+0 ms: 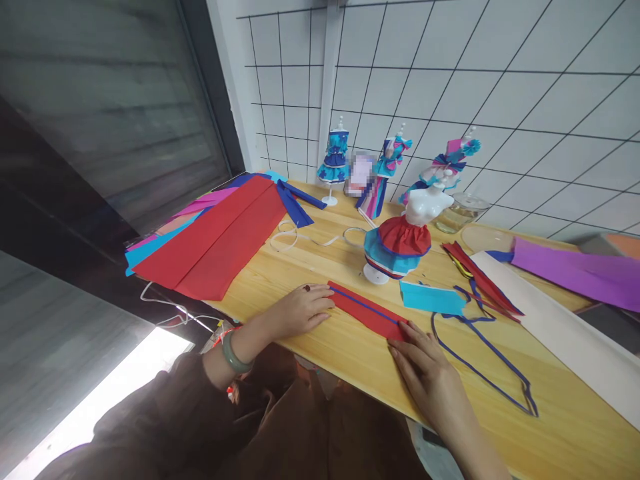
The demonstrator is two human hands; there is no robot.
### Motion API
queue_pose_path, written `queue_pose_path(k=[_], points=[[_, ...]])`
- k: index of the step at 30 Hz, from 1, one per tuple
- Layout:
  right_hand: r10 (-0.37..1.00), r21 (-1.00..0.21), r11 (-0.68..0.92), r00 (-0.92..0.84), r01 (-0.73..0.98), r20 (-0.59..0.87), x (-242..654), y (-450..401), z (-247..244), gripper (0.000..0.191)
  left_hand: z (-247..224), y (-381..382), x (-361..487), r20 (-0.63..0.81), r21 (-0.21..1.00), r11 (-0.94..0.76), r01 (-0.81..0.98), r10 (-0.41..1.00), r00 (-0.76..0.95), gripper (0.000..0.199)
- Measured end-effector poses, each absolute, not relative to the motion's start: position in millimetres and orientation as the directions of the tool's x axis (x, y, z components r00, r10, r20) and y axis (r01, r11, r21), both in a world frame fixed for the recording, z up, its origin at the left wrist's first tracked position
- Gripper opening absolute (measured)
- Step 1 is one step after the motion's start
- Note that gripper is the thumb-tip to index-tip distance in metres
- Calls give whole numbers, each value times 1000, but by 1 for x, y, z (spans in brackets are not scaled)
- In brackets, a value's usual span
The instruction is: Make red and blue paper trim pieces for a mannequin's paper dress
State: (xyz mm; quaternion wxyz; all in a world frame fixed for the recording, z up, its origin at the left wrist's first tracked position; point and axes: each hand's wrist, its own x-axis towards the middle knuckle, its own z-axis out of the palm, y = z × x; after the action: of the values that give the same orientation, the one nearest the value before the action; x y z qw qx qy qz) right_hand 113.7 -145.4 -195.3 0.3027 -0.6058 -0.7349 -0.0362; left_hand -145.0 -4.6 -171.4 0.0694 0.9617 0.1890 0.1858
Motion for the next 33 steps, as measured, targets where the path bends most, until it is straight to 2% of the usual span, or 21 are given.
queue_pose_path(k=[7, 10, 14, 16, 22, 25, 33], points=[[866, -363, 274, -64, 890, 496, 113, -146, -193, 25, -173, -5, -147, 331, 237, -905, 354, 418, 846, 37], [860, -464, 261, 15, 846, 510, 114, -150, -190, 21, -170, -4, -145, 352, 262, -901, 346, 423, 835, 33], [855, -602, 195, 167, 774, 492, 117, -155, -187, 17, -156, 3, -131, 399, 355, -866, 354, 482, 780, 32], [856, -643, 171, 211, 747, 472, 117, -157, -187, 17, -150, 8, -117, 372, 382, -838, 389, 525, 766, 30], [849, -663, 161, 240, 731, 471, 115, -157, -186, 18, -147, 25, -77, 150, 317, -821, 475, 538, 830, 21], [862, -666, 169, 218, 727, 457, 115, -157, -185, 17, -149, 28, -67, 120, 332, -824, 459, 520, 846, 25], [860, -698, 155, 253, 699, 444, 115, -157, -184, 17, -137, 29, -62, 59, 377, -823, 425, 479, 876, 12]])
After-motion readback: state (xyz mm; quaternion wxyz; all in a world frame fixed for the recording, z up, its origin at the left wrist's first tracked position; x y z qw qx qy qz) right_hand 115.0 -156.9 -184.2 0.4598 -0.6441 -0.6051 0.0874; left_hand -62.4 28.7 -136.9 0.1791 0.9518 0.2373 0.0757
